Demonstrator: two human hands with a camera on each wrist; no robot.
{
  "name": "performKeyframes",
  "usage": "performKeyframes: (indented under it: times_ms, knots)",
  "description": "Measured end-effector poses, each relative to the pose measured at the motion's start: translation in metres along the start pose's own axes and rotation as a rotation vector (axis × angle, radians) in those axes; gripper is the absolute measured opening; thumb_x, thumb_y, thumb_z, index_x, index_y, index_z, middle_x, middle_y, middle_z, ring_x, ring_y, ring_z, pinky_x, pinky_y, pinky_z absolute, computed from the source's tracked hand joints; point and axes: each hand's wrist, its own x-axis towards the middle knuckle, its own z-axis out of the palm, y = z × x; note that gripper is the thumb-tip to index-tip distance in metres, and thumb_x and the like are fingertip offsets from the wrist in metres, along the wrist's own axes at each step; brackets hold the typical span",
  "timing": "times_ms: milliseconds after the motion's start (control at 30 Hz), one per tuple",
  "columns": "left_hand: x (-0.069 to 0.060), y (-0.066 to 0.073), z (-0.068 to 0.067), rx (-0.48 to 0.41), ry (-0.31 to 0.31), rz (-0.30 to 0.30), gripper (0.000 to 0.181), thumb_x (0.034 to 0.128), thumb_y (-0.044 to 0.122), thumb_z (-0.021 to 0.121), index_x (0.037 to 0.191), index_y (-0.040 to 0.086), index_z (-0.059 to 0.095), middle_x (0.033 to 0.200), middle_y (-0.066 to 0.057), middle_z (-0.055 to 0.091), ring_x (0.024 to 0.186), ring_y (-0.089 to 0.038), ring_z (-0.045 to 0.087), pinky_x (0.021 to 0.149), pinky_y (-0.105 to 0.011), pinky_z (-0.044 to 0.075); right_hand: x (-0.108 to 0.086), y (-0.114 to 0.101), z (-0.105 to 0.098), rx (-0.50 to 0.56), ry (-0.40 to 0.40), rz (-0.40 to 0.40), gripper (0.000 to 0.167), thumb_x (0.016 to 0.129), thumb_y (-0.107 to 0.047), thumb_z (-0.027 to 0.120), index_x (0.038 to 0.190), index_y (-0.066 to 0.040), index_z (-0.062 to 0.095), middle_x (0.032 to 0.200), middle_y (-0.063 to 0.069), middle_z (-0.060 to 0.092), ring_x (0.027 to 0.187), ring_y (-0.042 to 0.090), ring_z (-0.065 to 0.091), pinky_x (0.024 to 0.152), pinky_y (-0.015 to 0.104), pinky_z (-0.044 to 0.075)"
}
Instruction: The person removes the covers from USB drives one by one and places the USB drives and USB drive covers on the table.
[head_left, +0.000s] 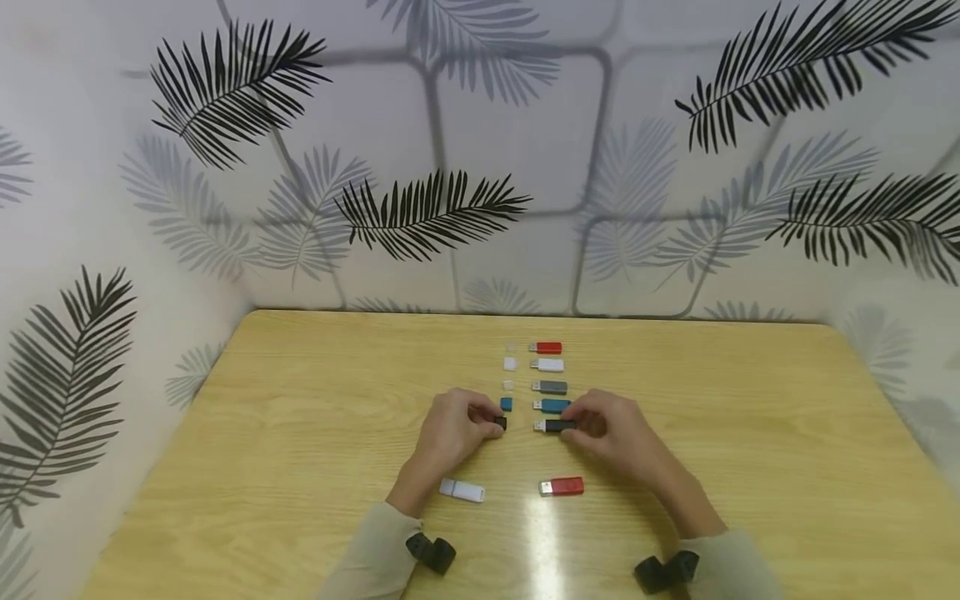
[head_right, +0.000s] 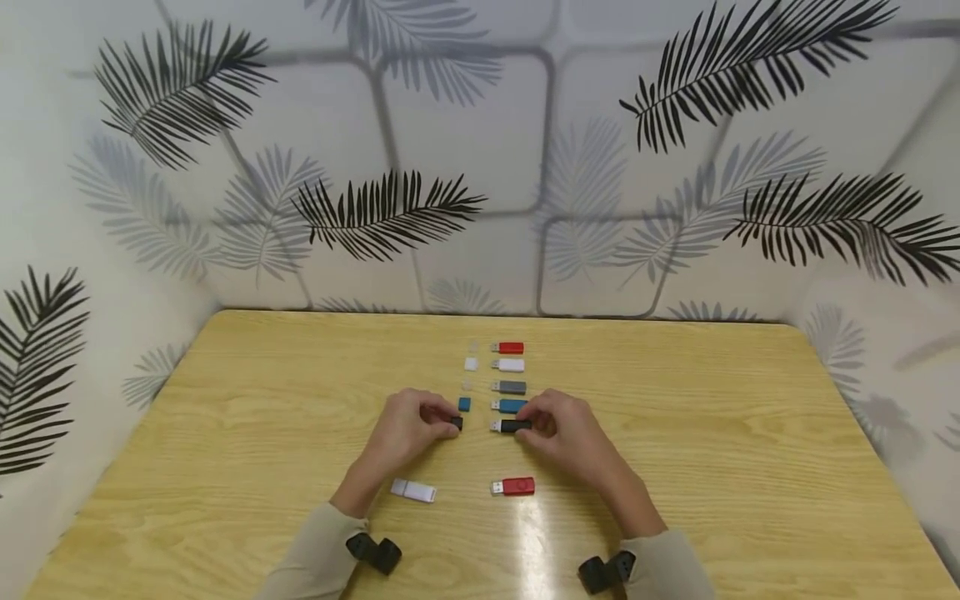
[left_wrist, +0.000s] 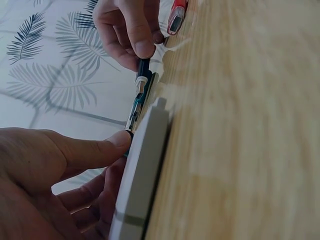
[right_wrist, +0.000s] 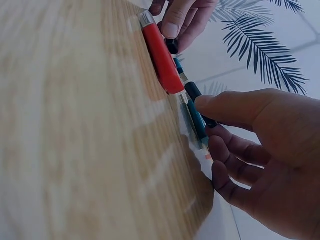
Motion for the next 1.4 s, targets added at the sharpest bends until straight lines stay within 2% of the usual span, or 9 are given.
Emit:
performKeyframes:
  times_ms: [367, 633, 900, 1000, 1233, 1400]
  knots:
    - [0.004, -0.004, 0.0, 0.024, 0.01, 0.006, 0.01, 0.0837, 0.007, 0.085, 0.091, 0.009, 0.08, 0.082, 0.002, 0.073, 0.068, -0.006, 0.063, 0.061, -0.024, 0.053, 0.005, 0.002, 0.004, -0.075, -0.02, 0.029, 0.015, 0.087, -0.009, 0.083, 0.1, -0.011, 0.076, 0.092, -0.002, 0.065, 0.08, 0.015, 0.057, 0.067, 0.026, 0.049]
    - [0.006, -0.003, 0.001, 0.045, 0.002, 0.018, 0.009, 0.0846, 0.008, 0.085, 0.093, 0.009, 0.08, 0.082, 0.002, 0.071, 0.068, -0.006, 0.062, 0.061, -0.024, 0.052, 0.004, 0.002, 0.004, -0.079, -0.01, 0.027, 0.014, 0.086, -0.007, 0.083, 0.098, -0.011, 0.077, 0.09, -0.003, 0.065, 0.079, 0.014, 0.057, 0.066, 0.026, 0.049]
    - [0.007, -0.005, 0.001, 0.039, -0.011, 0.007, 0.012, 0.0835, 0.009, 0.086, 0.093, 0.01, 0.079, 0.081, 0.004, 0.068, 0.067, -0.007, 0.06, 0.06, -0.025, 0.051, 0.006, 0.001, 0.003, -0.085, -0.028, 0.062, 0.016, 0.086, -0.008, 0.083, 0.1, -0.011, 0.076, 0.092, -0.003, 0.065, 0.081, 0.013, 0.058, 0.068, 0.026, 0.051]
    - [0.005, -0.006, -0.002, 0.011, -0.026, 0.005, 0.013, 0.0838, 0.008, 0.086, 0.095, 0.009, 0.079, 0.083, 0.004, 0.068, 0.069, -0.008, 0.061, 0.061, -0.026, 0.052, 0.005, -0.001, 0.001, -0.069, -0.021, 0.052, 0.016, 0.086, -0.009, 0.083, 0.101, -0.011, 0.076, 0.093, -0.002, 0.066, 0.081, 0.013, 0.059, 0.07, 0.027, 0.053]
    - [0.003, -0.016, -0.013, -0.153, -0.089, 0.029, 0.015, 0.088, 0.005, 0.081, 0.102, 0.004, 0.078, 0.092, -0.002, 0.072, 0.078, -0.013, 0.065, 0.071, -0.029, 0.056, 0.001, 0.002, -0.005, -0.018, 0.015, -0.01, 0.017, 0.088, -0.005, 0.081, 0.103, -0.007, 0.075, 0.097, 0.001, 0.071, 0.086, 0.015, 0.067, 0.076, 0.033, 0.059]
    - [-0.002, -0.019, -0.021, -0.168, -0.111, 0.047, 0.014, 0.0913, 0.007, 0.078, 0.105, 0.004, 0.078, 0.097, -0.003, 0.073, 0.081, -0.014, 0.067, 0.074, -0.03, 0.056, -0.003, 0.0, -0.01, 0.028, 0.021, 0.009, 0.017, 0.091, -0.008, 0.079, 0.107, -0.005, 0.074, 0.099, 0.001, 0.072, 0.089, 0.017, 0.068, 0.077, 0.032, 0.06]
